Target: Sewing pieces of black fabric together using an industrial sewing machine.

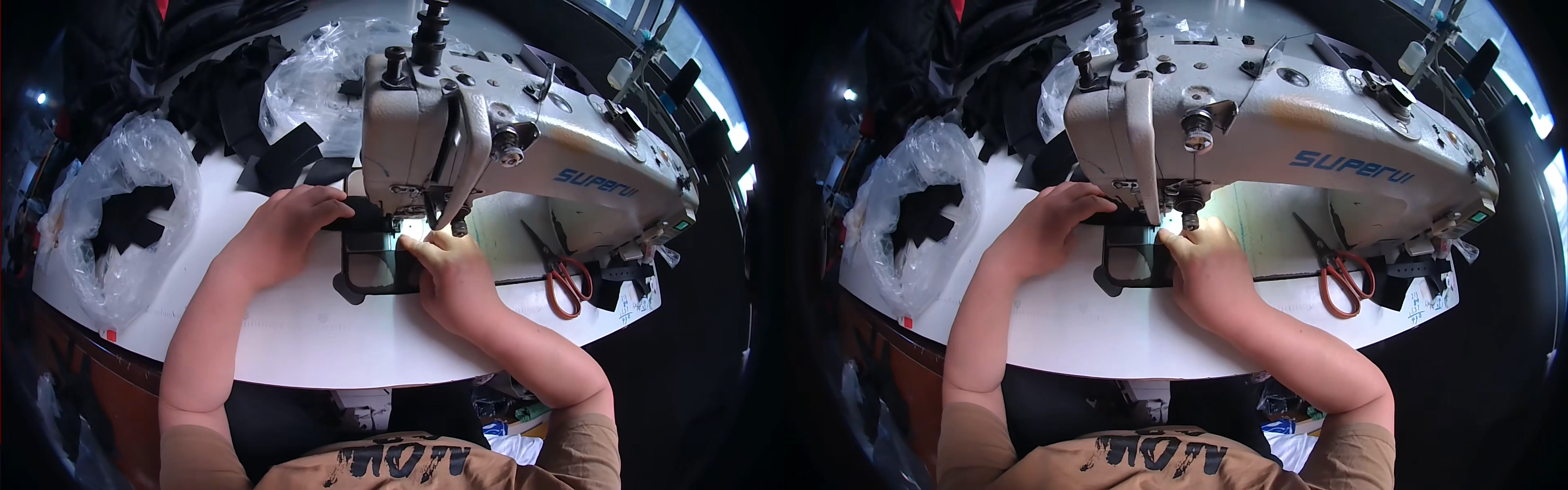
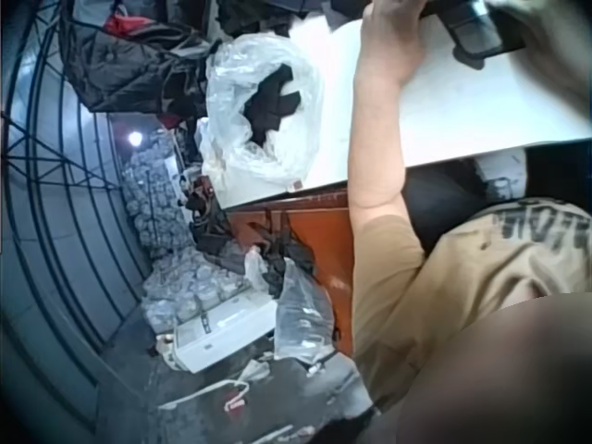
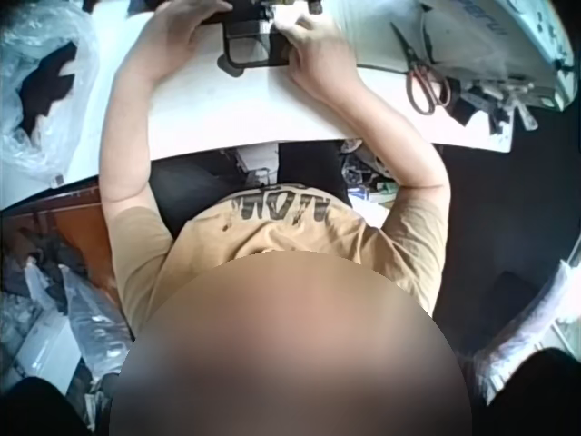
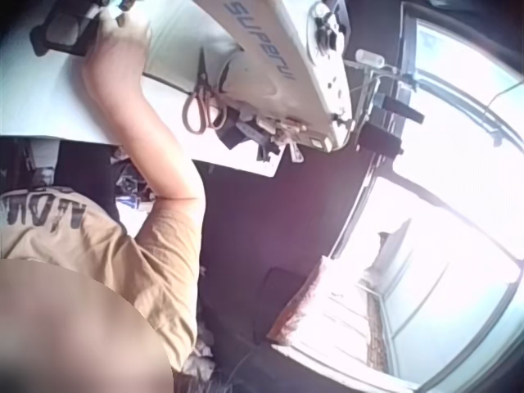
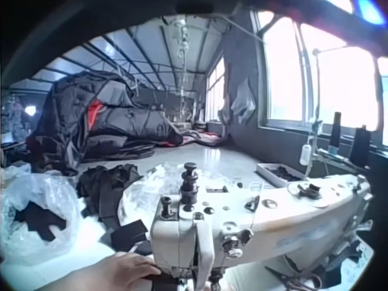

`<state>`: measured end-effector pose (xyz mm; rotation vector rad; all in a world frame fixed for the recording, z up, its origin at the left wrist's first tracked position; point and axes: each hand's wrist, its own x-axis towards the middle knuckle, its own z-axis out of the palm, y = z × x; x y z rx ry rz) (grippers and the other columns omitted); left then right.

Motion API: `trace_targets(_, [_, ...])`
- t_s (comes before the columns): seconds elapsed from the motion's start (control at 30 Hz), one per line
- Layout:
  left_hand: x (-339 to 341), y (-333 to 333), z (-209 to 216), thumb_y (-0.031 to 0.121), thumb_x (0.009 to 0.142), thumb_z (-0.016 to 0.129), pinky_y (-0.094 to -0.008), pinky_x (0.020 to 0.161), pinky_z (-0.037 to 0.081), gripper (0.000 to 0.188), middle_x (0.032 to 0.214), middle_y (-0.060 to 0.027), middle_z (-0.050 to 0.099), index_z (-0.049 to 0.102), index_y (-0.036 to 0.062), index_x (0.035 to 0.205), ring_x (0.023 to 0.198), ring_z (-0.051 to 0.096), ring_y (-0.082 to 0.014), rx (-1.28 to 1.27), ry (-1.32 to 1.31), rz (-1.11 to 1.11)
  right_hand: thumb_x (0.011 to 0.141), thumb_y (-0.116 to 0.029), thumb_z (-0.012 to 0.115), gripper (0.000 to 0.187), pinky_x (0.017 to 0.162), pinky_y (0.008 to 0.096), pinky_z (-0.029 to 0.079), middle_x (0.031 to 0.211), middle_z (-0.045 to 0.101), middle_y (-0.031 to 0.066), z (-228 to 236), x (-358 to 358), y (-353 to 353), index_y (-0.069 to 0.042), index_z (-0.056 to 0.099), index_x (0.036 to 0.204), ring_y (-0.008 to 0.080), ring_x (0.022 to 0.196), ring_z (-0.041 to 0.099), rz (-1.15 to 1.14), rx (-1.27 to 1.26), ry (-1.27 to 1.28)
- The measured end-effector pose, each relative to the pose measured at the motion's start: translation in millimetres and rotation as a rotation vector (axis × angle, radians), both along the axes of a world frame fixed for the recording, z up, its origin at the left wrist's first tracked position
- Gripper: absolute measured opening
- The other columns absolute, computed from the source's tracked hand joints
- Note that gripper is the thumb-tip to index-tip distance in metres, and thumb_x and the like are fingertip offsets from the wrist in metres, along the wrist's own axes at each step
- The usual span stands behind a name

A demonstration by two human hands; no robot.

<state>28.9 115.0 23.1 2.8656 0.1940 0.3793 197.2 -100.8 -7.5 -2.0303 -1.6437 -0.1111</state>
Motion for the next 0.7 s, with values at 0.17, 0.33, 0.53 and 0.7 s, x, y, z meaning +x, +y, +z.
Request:
trace_targets(0.17, [2,1,-1,-0.010,0.085,0.059,-0.0391,0.103,0.048,0.040,0.131,-0.0050,0.062,0.069,0.0126,0.117,0.120,0.060,-0.0288,-0.004,0.014,0.016,0.074,0.007,0.059,0.045,0.075,0.0459,0.053,0.099,0.066,0.0131,-2,2,2,-0.010,0.074,0.113,0.0368,0.088,0.062,-0.010,0.056,0.013])
trace_targets(0.33, [6,8,-11,0.001,0.086,0.065,-0.0372,0.092,0.052,0.029,0.111,-0.0042,0.068,0.072,0.0132,0.112,0.108,0.062,-0.0273,0.166,-0.110,-0.020,0.077,0.007,0.059,0.033,0.077,0.0454,0.053,0.094,0.067,0.0118,-3,6,6,-0.010,0.076,0.101,0.0354,0.090,0.063,-0.056,0.126,0.022])
trace_targets(0.53, [-13,-3,-3,0.011,0.084,0.068,-0.0370,0.086,0.050,0.017,0.095,-0.0032,0.066,0.072,0.0122,0.101,0.091,0.062,-0.0232,0.555,-0.163,-0.049,0.079,0.004,0.059,0.028,0.077,0.0449,0.054,0.088,0.069,0.0107,-5,10,5,-0.012,0.078,0.093,0.0328,0.091,0.065,-0.093,0.164,0.021])
trace_targets(0.7, [-34,-63,11,0.005,0.079,0.063,-0.0442,0.088,0.050,0.015,0.085,-0.0060,0.064,0.067,0.0056,0.094,0.085,0.064,-0.0249,0.607,-0.096,-0.087,0.078,-0.002,0.065,0.025,0.080,0.0432,0.055,0.097,0.071,0.0105,-5,2,-2,-0.008,0.077,0.099,0.0326,0.094,0.066,-0.007,0.151,-0.013])
